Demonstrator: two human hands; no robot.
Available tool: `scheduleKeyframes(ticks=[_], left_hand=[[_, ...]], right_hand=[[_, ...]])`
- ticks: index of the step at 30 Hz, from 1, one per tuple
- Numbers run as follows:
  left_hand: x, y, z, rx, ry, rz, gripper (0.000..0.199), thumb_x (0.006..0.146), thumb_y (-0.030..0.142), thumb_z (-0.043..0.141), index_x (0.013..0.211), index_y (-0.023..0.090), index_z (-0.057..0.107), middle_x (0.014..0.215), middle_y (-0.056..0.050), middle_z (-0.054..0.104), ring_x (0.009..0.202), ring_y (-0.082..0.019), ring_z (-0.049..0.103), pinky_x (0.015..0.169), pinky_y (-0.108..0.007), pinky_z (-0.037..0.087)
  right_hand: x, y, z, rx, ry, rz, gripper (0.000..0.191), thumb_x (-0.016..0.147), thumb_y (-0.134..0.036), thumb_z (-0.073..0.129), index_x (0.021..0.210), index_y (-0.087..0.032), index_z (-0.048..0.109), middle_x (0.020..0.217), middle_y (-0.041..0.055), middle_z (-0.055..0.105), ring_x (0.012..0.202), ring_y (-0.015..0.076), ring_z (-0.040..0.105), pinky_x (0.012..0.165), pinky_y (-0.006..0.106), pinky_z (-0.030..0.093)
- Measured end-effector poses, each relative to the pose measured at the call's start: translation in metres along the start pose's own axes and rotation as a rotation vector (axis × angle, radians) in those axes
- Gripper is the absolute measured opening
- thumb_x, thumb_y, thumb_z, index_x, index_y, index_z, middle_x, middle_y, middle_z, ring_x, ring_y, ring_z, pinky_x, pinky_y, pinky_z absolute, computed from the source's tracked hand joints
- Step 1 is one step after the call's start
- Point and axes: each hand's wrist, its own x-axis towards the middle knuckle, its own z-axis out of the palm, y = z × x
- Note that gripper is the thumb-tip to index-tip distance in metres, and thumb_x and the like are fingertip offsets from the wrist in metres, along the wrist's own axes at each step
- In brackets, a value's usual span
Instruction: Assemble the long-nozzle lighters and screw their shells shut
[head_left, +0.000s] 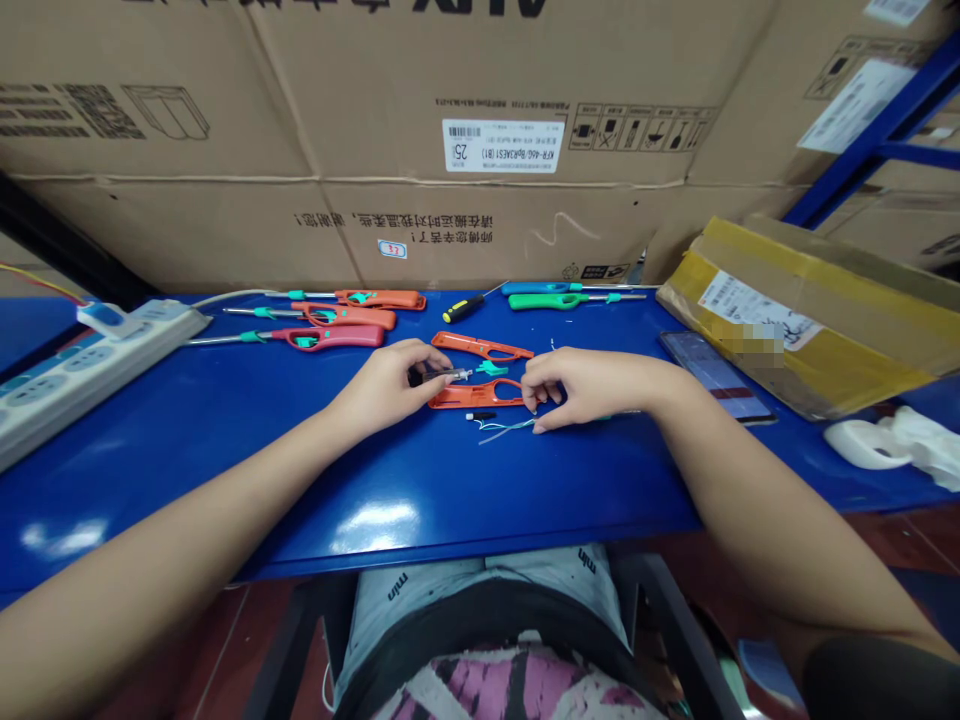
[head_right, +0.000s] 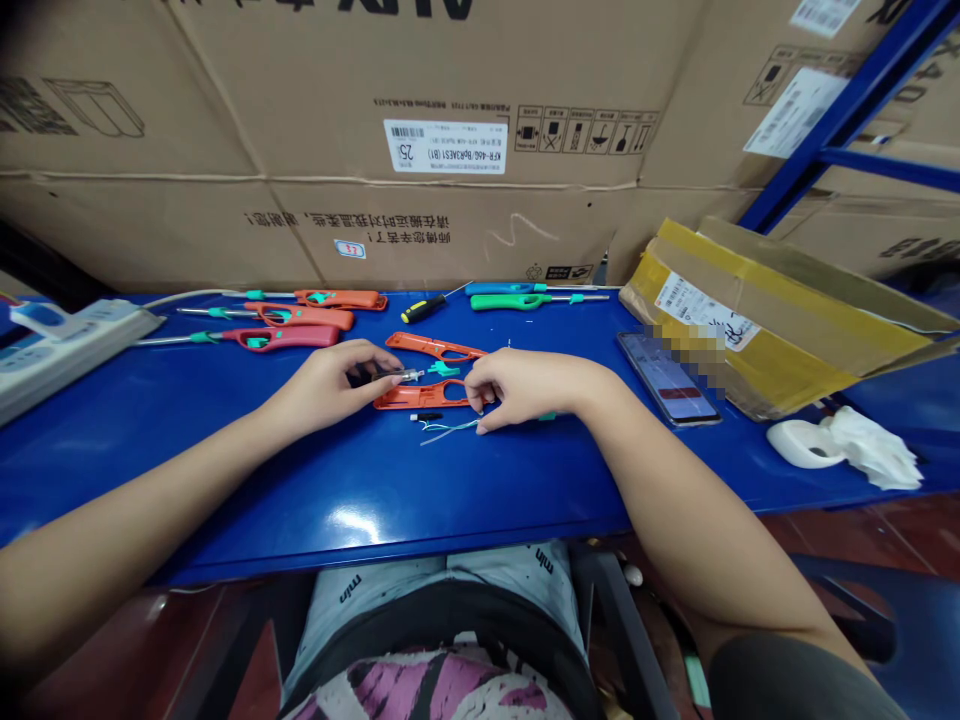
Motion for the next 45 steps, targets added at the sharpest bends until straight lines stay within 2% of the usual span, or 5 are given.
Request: scheduleKeyframes(ticks=[7,18,23,36,45], left_hand=[[-0.004,0.011,-0.006,0.134,-0.067,0.309,0.029,0.094,0.043,0.065,0.109,0.02,0.073,0.108,-0.007,0.069,0.102,-0.022,0.063,0.095,-0.038,0.047],[-0.007,0.018,-0.008,0.176,-0.287,0.333,0.028,0.091,0.033,0.065,0.115,0.02,0.069,0.113,-0.006,0.071,0.108,-0.024,0.062,0.096,-0.039,0.042],[-0.009,0.025,-0.011,0.2,-0.317,0.329,0.028,0.086,0.032,0.067,0.112,0.022,0.069,0.11,-0.003,0.071,0.106,-0.023,0.062,0.095,-0.038,0.04],[-0.009,0.025,0.003,0.1,-0.211,0.327,0.031,0.093,0.04,0.064,0.114,0.018,0.07,0.108,-0.008,0.071,0.101,-0.023,0.065,0.093,-0.037,0.047],[-0.008,0.022,0.0,0.032,-0.127,0.354,0.022,0.095,0.029,0.062,0.111,0.018,0.072,0.1,-0.006,0.074,0.094,-0.02,0.066,0.089,-0.034,0.052]], right_hand=[[-0.005,-0.003,-0.002,-0.01,-0.038,0.01,0.013,0.088,-0.029,0.067,0.092,-0.018,0.072,0.094,0.0045,0.066,0.084,0.017,0.059,0.076,0.029,0.045],[-0.01,0.003,-0.009,0.144,0.029,0.13,0.011,0.09,-0.028,0.061,0.095,-0.019,0.062,0.089,0.0045,0.071,0.075,0.0168,0.063,0.064,0.026,0.044],[-0.006,0.008,0.002,0.178,0.16,0.072,0.019,0.095,-0.035,0.055,0.098,-0.018,0.062,0.079,0.0026,0.066,0.066,0.014,0.055,0.062,0.026,0.042],[-0.004,0.007,0.018,0.278,0.377,-0.041,0.022,0.094,-0.04,0.06,0.098,-0.018,0.061,0.082,0.0018,0.064,0.07,0.0133,0.055,0.067,0.027,0.044],[-0.006,0.008,0.017,0.292,0.264,-0.022,0.024,0.089,-0.041,0.067,0.093,-0.017,0.065,0.084,0.0028,0.066,0.073,0.0134,0.056,0.07,0.027,0.047]])
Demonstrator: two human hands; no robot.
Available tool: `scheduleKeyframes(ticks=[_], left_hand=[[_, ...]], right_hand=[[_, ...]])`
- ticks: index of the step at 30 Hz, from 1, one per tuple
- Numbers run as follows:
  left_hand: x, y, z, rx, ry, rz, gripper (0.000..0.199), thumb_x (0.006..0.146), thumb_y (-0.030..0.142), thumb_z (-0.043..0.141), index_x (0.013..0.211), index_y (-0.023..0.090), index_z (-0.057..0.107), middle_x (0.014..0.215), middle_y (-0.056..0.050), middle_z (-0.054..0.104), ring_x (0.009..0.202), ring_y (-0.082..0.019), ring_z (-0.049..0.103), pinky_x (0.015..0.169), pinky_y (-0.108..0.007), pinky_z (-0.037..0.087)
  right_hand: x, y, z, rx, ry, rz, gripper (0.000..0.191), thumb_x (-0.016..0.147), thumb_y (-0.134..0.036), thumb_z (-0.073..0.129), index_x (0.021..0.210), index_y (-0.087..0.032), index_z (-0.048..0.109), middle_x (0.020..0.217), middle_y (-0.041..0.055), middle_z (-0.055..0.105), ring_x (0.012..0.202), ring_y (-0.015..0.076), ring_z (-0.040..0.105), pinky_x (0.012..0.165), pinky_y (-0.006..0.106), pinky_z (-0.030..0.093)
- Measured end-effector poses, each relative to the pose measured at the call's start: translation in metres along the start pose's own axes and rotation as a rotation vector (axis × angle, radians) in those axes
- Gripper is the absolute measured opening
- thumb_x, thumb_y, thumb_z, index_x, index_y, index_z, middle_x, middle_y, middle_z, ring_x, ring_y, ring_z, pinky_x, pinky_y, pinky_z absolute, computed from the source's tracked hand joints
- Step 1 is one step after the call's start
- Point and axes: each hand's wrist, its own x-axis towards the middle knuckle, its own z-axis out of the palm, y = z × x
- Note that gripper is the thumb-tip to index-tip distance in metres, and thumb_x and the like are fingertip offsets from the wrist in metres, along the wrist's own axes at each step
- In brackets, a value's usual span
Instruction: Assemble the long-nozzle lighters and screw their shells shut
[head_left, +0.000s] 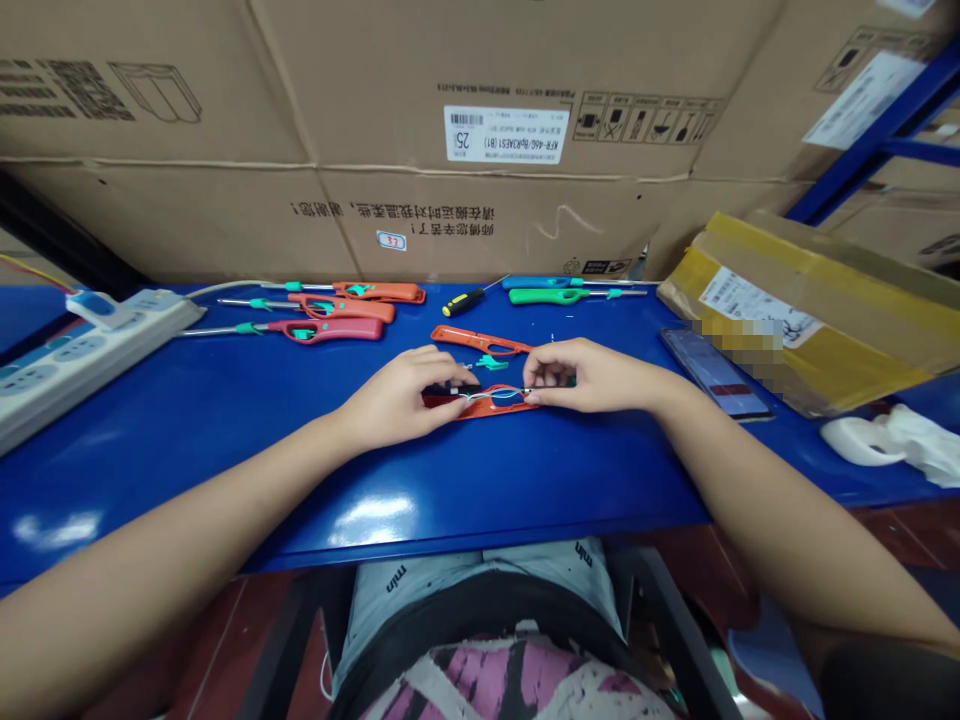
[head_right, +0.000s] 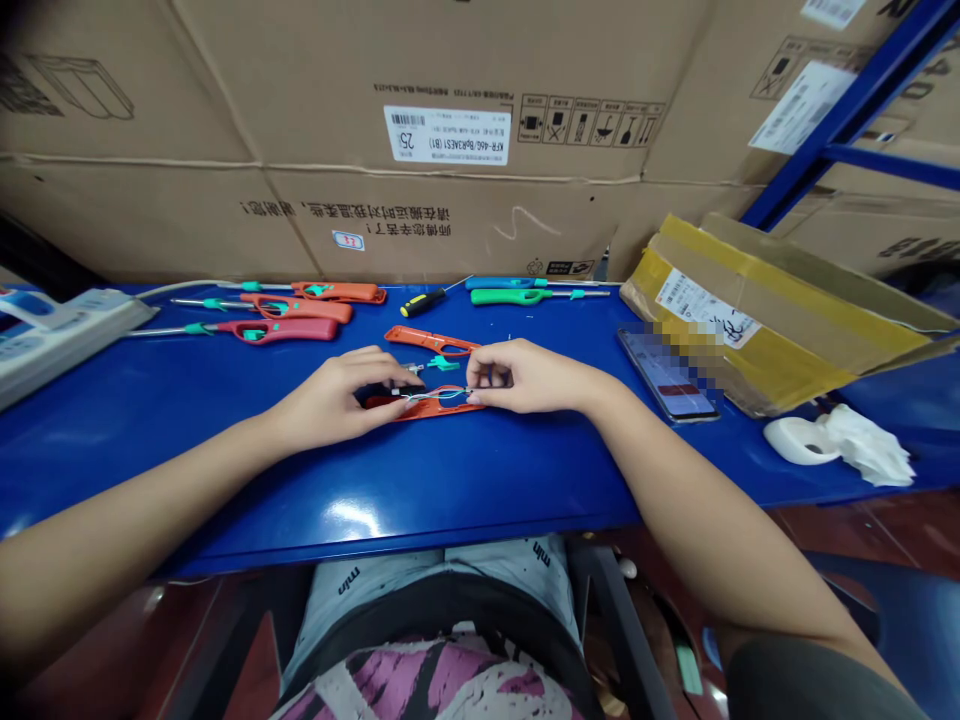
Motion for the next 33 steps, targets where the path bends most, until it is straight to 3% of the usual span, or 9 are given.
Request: scheduleKeyframes(ticks=[9,16,22,29,33], left_hand=[[0.0,-0.001,0.0,0.073,-0.108,-0.059,0.046,0.086,0.053,0.073,0.119,0.021,0.07,0.11,-0.007,0.071,0.103,-0.024,0.066,0.092,-0.036,0.049],[0.0,-0.001,0.0,0.075,-0.143,-0.07,0.037,0.09,0.045,0.068,0.115,0.018,0.07,0.105,-0.009,0.071,0.099,-0.025,0.066,0.09,-0.038,0.05],[0.0,0.004,-0.002,0.036,-0.16,-0.121,0.034,0.089,0.038,0.066,0.117,0.019,0.071,0.11,-0.008,0.069,0.099,-0.023,0.068,0.091,-0.036,0.053],[-0.003,0.003,0.0,0.057,-0.153,-0.125,0.034,0.091,0.039,0.065,0.118,0.018,0.071,0.108,-0.008,0.068,0.097,-0.023,0.068,0.088,-0.034,0.053],[-0.002,0.001,0.001,0.032,-0.117,-0.119,0.034,0.091,0.042,0.065,0.115,0.017,0.071,0.107,-0.008,0.067,0.095,-0.022,0.067,0.088,-0.034,0.053]], right_hand=[[-0.006,0.0,-0.014,-0.136,-0.069,0.049,0.023,0.092,-0.035,0.057,0.095,-0.015,0.07,0.098,0.0088,0.069,0.082,0.017,0.062,0.073,0.029,0.047],[-0.009,0.0,-0.019,-0.106,-0.196,0.127,0.027,0.095,-0.037,0.053,0.102,-0.017,0.07,0.09,0.0045,0.07,0.075,0.0151,0.06,0.068,0.027,0.043],[-0.008,0.004,-0.019,-0.097,-0.143,0.193,0.023,0.09,-0.039,0.058,0.093,-0.017,0.065,0.082,0.0035,0.065,0.069,0.0139,0.052,0.061,0.025,0.038],[-0.004,0.008,-0.014,-0.115,-0.106,0.152,0.019,0.089,-0.033,0.057,0.091,-0.016,0.067,0.088,0.0052,0.069,0.076,0.0151,0.058,0.066,0.026,0.041],[-0.004,0.006,-0.016,-0.119,-0.077,0.163,0.026,0.09,-0.04,0.058,0.091,-0.016,0.068,0.085,0.0052,0.069,0.073,0.0151,0.057,0.064,0.026,0.04]])
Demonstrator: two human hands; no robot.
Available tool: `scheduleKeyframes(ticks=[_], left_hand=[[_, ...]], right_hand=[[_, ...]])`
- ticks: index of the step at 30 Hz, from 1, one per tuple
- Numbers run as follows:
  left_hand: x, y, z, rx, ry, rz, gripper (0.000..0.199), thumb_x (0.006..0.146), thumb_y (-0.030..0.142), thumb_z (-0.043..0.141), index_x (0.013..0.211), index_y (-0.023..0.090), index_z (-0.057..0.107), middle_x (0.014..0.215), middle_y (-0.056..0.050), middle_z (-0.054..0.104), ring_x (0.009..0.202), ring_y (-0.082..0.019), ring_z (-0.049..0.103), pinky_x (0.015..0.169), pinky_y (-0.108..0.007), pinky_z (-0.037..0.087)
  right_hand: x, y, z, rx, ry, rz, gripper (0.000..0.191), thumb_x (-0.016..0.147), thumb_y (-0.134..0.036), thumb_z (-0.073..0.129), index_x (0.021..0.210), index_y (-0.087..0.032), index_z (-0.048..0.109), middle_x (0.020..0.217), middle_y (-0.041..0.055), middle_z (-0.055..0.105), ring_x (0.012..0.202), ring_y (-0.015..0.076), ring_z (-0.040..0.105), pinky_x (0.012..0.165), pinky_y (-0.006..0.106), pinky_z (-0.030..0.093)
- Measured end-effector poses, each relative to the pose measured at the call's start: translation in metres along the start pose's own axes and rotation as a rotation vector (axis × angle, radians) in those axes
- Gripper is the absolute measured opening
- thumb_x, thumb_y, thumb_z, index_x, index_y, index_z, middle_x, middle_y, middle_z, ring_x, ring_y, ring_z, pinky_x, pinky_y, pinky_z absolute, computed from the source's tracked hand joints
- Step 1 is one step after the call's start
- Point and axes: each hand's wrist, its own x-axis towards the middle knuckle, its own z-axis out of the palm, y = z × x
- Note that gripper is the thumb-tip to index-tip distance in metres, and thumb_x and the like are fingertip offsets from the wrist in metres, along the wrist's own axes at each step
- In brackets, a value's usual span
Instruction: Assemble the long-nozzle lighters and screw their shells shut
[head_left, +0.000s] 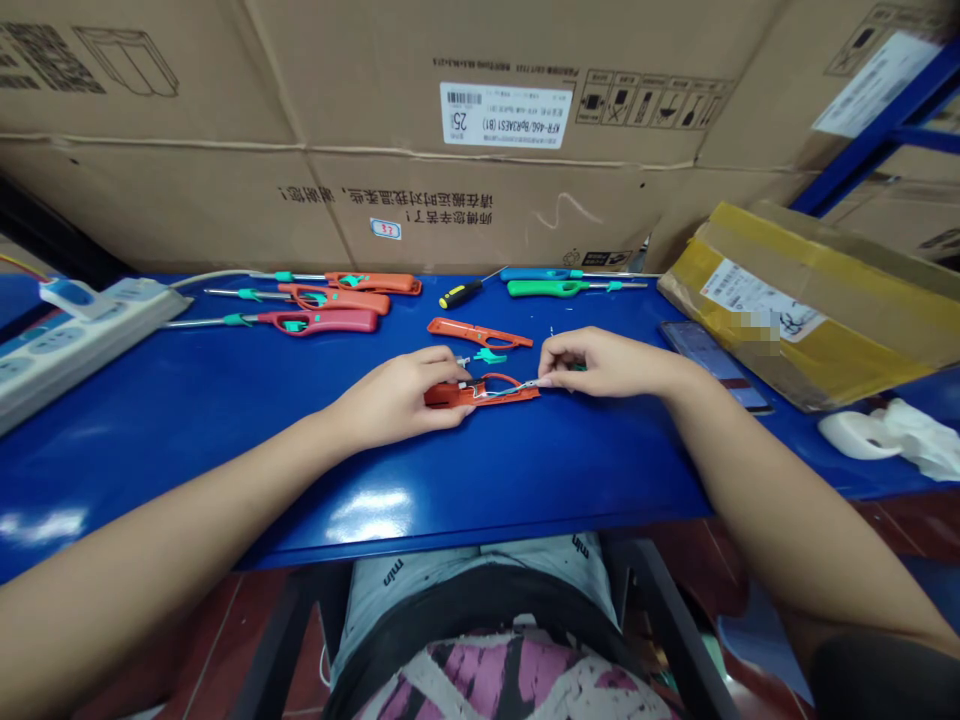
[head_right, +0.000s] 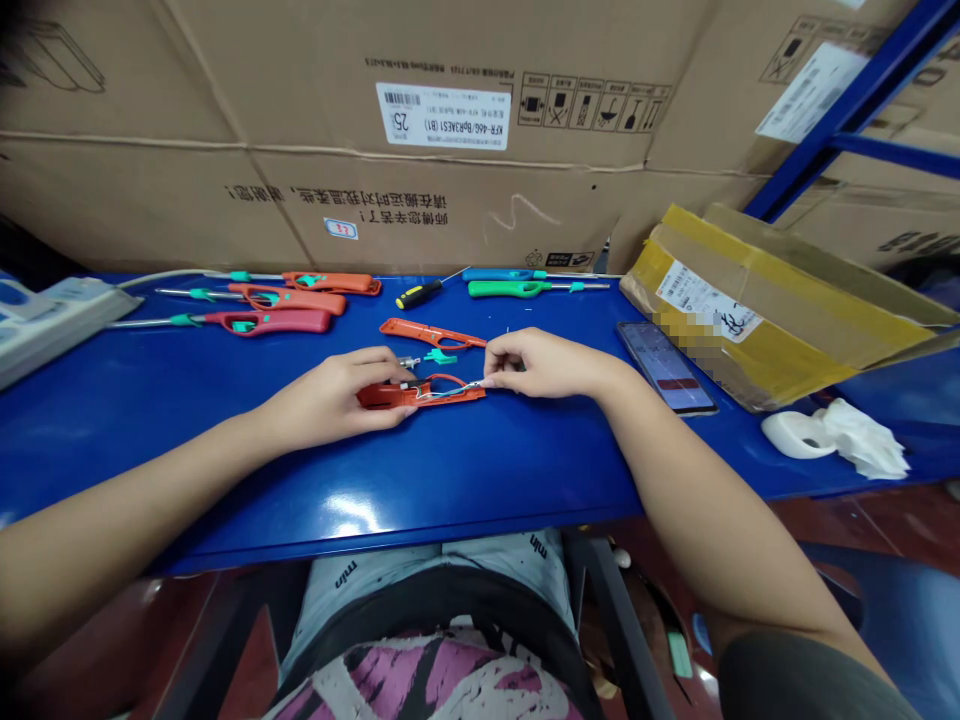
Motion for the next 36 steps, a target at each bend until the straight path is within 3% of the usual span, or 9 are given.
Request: scheduleKeyframes(ticks=[6,10,18,28,36], left_hand=[[0.0006,-0.0013,0.0009,0.022,0.038,-0.028,0.034,0.089,0.045,0.066,0.11,0.019,0.073,0.103,-0.007,0.069,0.091,-0.021,0.068,0.079,-0.03,0.052],[0.0001,-0.0017,0.001,0.037,0.035,-0.033,0.032,0.087,0.041,0.069,0.111,0.02,0.074,0.104,-0.006,0.07,0.092,-0.021,0.069,0.079,-0.029,0.052],[0.0015,0.0,0.0001,0.029,0.029,-0.049,0.032,0.087,0.041,0.069,0.111,0.02,0.075,0.102,-0.006,0.071,0.089,-0.021,0.069,0.076,-0.029,0.051],[0.0025,-0.0018,0.0017,-0.018,0.03,-0.053,0.029,0.086,0.04,0.071,0.106,0.019,0.075,0.102,-0.006,0.07,0.09,-0.02,0.068,0.077,-0.029,0.051],[0.0031,-0.0029,0.0018,-0.04,0.016,-0.06,0.029,0.084,0.038,0.071,0.105,0.018,0.074,0.104,-0.005,0.07,0.093,-0.02,0.068,0.079,-0.029,0.051]], right_hand=[[-0.0006,-0.0007,-0.0005,0.018,0.019,-0.009,0.028,0.09,-0.042,0.058,0.092,-0.016,0.069,0.081,0.0045,0.068,0.07,0.0147,0.057,0.063,0.026,0.041],[0.0018,0.0006,0.0017,-0.032,-0.009,-0.024,0.02,0.089,-0.033,0.059,0.088,-0.016,0.069,0.087,0.0057,0.071,0.075,0.0156,0.06,0.066,0.026,0.042],[0.0027,0.0015,0.0025,-0.046,-0.011,-0.033,0.02,0.09,-0.033,0.06,0.088,-0.017,0.071,0.085,0.0045,0.072,0.074,0.0159,0.061,0.066,0.027,0.043],[0.0034,-0.0002,0.0051,-0.135,0.046,-0.136,0.015,0.09,-0.023,0.058,0.084,-0.016,0.07,0.09,0.0073,0.071,0.083,0.0188,0.064,0.077,0.03,0.045],[0.0042,0.0004,0.0048,-0.086,0.03,-0.04,0.013,0.088,-0.025,0.06,0.082,-0.018,0.069,0.087,0.0048,0.073,0.078,0.0178,0.064,0.07,0.028,0.045]])
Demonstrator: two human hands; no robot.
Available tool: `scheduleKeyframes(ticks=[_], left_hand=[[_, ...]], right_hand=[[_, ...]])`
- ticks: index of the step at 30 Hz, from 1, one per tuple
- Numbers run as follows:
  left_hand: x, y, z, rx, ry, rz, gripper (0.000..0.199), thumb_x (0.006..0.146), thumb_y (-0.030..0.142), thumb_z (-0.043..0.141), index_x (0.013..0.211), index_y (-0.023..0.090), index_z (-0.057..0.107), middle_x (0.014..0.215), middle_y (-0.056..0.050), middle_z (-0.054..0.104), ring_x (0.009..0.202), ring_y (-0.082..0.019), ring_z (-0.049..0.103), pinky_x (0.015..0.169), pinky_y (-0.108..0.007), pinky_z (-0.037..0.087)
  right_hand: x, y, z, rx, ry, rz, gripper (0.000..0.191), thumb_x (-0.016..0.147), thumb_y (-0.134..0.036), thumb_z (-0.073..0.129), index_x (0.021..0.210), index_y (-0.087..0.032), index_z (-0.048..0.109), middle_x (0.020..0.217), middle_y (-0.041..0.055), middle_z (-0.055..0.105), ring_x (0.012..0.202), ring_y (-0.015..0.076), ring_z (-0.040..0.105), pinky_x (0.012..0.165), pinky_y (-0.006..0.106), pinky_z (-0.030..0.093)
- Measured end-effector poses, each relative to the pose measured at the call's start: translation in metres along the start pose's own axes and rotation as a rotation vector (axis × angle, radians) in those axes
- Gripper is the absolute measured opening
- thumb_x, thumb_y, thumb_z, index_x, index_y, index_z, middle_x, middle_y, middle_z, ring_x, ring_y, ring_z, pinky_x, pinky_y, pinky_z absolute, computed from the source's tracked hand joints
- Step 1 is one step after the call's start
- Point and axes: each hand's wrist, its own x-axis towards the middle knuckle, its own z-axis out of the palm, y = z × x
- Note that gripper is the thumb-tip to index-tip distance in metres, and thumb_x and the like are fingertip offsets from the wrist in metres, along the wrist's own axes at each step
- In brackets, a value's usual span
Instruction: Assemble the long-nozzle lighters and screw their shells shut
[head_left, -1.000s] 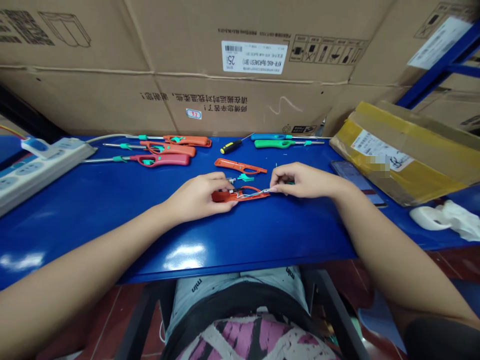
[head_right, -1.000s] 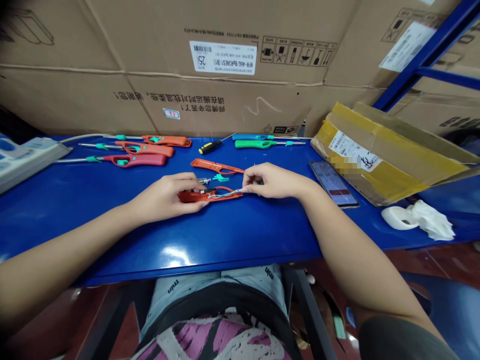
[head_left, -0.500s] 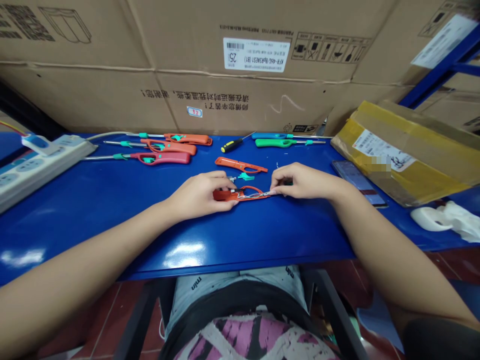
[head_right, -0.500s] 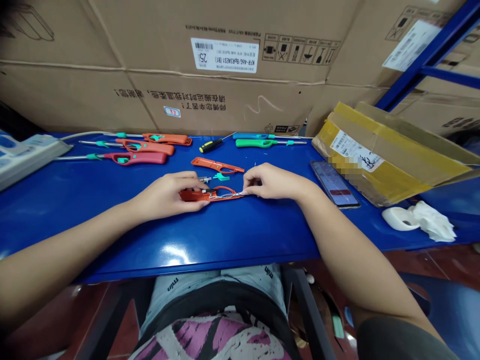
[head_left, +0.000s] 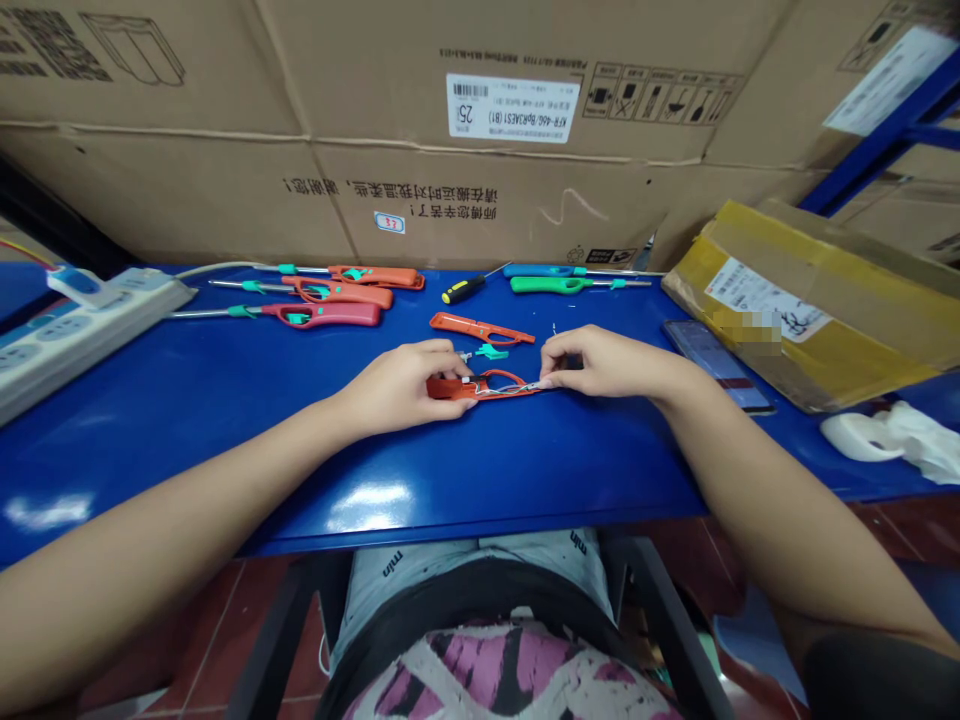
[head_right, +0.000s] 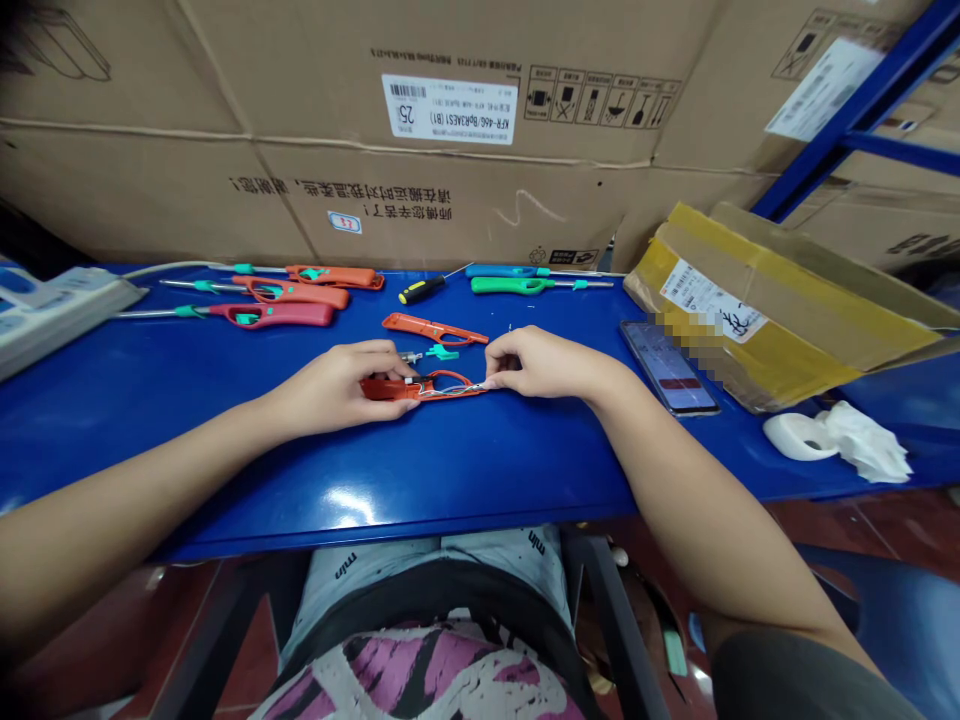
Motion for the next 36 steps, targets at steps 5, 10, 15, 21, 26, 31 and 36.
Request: scheduleKeyframes(ticks=[5,10,15,21,26,31,36], left_hand=[[0.0,-0.001,0.001,0.005,-0.014,-0.001,0.028,0.085,0.038,0.071,0.105,0.019,0.072,0.105,-0.005,0.069,0.095,-0.02,0.067,0.081,-0.03,0.051],[0.0,-0.002,0.001,0.013,-0.015,0.026,0.027,0.086,0.037,0.07,0.106,0.019,0.071,0.106,-0.004,0.068,0.097,-0.02,0.067,0.083,-0.03,0.051],[-0.001,-0.003,0.002,0.04,-0.001,0.061,0.029,0.088,0.037,0.068,0.111,0.019,0.071,0.105,-0.005,0.068,0.095,-0.02,0.067,0.083,-0.03,0.051],[-0.004,0.0,0.002,0.077,0.109,0.16,0.029,0.09,0.034,0.068,0.113,0.016,0.07,0.103,-0.006,0.066,0.095,-0.02,0.066,0.083,-0.029,0.051],[-0.005,0.003,0.002,0.101,0.162,0.221,0.026,0.089,0.03,0.069,0.111,0.017,0.07,0.1,-0.005,0.067,0.091,-0.018,0.066,0.08,-0.027,0.051],[-0.005,0.003,0.003,0.096,0.199,0.243,0.025,0.089,0.028,0.069,0.111,0.017,0.07,0.099,-0.005,0.067,0.09,-0.017,0.066,0.08,-0.027,0.052],[-0.004,0.004,0.003,0.092,0.168,0.223,0.024,0.088,0.03,0.069,0.108,0.018,0.07,0.1,-0.005,0.068,0.092,-0.018,0.067,0.083,-0.028,0.052]], right_hand=[[-0.001,-0.001,0.0,-0.035,0.004,-0.023,0.011,0.088,-0.026,0.062,0.083,-0.019,0.069,0.09,0.0044,0.073,0.082,0.018,0.064,0.073,0.029,0.045],[-0.003,-0.001,0.0,-0.016,0.008,-0.053,0.01,0.087,-0.025,0.063,0.087,-0.018,0.069,0.093,0.0052,0.072,0.084,0.018,0.064,0.077,0.03,0.047],[-0.002,-0.004,0.004,0.053,0.022,-0.042,0.024,0.089,-0.038,0.064,0.099,-0.017,0.071,0.098,0.007,0.072,0.087,0.0188,0.065,0.079,0.031,0.049],[0.001,-0.006,0.008,0.094,-0.024,-0.039,0.03,0.09,-0.045,0.062,0.094,-0.016,0.07,0.089,0.005,0.069,0.08,0.017,0.061,0.073,0.029,0.046],[0.003,-0.004,0.009,0.06,-0.045,-0.032,0.03,0.09,-0.046,0.062,0.085,-0.017,0.067,0.077,0.0011,0.062,0.069,0.0136,0.052,0.063,0.026,0.039],[0.004,-0.003,0.012,0.058,0.002,-0.065,0.03,0.088,-0.042,0.064,0.072,-0.018,0.057,0.07,-0.001,0.057,0.065,0.0122,0.048,0.06,0.025,0.036],[0.004,-0.003,0.011,0.059,-0.007,-0.09,0.03,0.089,-0.041,0.064,0.071,-0.018,0.056,0.07,-0.0011,0.056,0.066,0.0125,0.05,0.062,0.025,0.038]])
